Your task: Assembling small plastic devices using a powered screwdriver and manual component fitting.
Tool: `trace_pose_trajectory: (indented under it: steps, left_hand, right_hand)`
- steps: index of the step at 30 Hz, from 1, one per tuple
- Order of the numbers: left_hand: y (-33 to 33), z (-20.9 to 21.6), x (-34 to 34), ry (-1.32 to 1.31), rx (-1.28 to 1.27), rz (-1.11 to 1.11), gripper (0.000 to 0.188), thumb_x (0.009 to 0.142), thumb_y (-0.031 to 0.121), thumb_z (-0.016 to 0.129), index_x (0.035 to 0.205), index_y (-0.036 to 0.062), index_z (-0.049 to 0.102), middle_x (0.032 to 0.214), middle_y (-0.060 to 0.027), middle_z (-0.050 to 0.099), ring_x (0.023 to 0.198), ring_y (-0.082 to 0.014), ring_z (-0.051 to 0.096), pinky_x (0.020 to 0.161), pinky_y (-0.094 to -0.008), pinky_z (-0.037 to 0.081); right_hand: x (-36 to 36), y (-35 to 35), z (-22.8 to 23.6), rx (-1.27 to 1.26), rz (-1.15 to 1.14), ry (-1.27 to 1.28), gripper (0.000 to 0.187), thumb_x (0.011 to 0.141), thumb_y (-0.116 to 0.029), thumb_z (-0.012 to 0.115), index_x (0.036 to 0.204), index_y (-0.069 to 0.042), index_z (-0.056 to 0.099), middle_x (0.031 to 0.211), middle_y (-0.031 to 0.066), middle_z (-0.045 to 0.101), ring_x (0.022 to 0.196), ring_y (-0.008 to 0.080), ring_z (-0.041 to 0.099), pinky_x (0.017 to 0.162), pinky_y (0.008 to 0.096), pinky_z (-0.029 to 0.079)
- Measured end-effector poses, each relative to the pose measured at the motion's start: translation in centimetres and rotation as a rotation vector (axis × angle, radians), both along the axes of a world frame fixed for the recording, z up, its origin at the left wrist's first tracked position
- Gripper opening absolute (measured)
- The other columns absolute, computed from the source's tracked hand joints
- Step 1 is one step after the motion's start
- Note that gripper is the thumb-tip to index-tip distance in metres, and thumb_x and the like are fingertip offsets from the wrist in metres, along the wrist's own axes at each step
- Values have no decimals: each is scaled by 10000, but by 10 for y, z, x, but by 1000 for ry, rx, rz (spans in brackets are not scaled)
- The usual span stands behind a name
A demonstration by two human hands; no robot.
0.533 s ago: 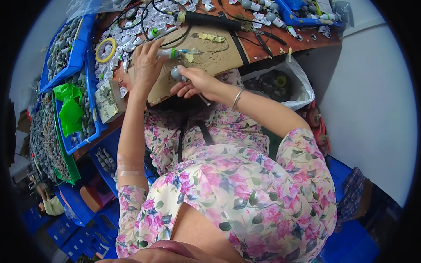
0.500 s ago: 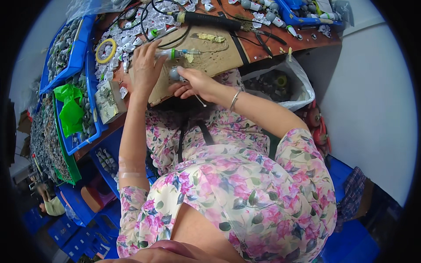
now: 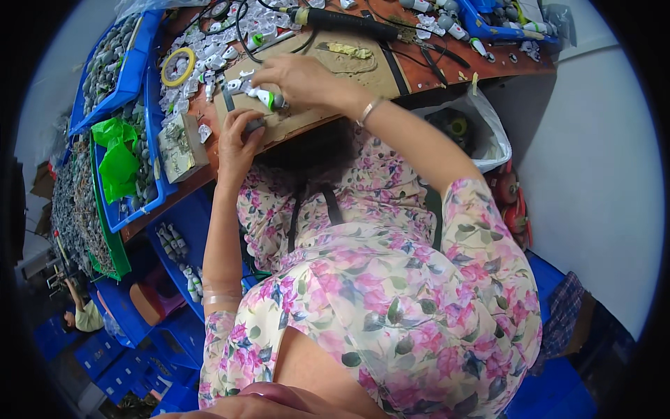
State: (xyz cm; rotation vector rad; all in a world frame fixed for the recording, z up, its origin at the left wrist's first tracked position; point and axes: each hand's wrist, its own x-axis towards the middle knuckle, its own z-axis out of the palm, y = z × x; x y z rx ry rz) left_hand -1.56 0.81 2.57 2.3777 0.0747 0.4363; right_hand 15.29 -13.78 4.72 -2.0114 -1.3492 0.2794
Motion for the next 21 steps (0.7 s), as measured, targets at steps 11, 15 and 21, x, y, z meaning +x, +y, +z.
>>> trace_pose_trajectory:
  steps: [11, 15, 21]
  left_hand:
    - [30, -3, -25, -29, -164, 281, 241, 824, 133, 662, 1037, 38, 601, 921, -91, 575, 765, -200, 567, 673, -303, 463]
    - [33, 2, -15, -44, -67, 304, 236, 818, 169, 652, 1006, 31, 614, 855, -100, 584, 757, -217, 558, 693, -321, 455]
    - [48, -9, 1, 106, -50, 293, 192, 884, 200, 595, 1007, 58, 637, 936, -84, 585, 816, -178, 577, 674, -283, 476]
  right_hand:
    - [41, 21, -5, 39, 460, -869, 86, 823, -163, 547, 876, -103, 580, 980, 46, 586, 1032, 197, 536, 938, 359, 380]
    - [49, -2, -24, -40, 338, -737, 114, 834, -205, 599, 888, -106, 586, 912, 55, 588, 947, 218, 559, 912, 372, 380]
    - [56, -5, -33, 92, 265, -582, 160, 863, -234, 600, 971, -122, 560, 896, 58, 584, 930, 239, 565, 888, 395, 391]
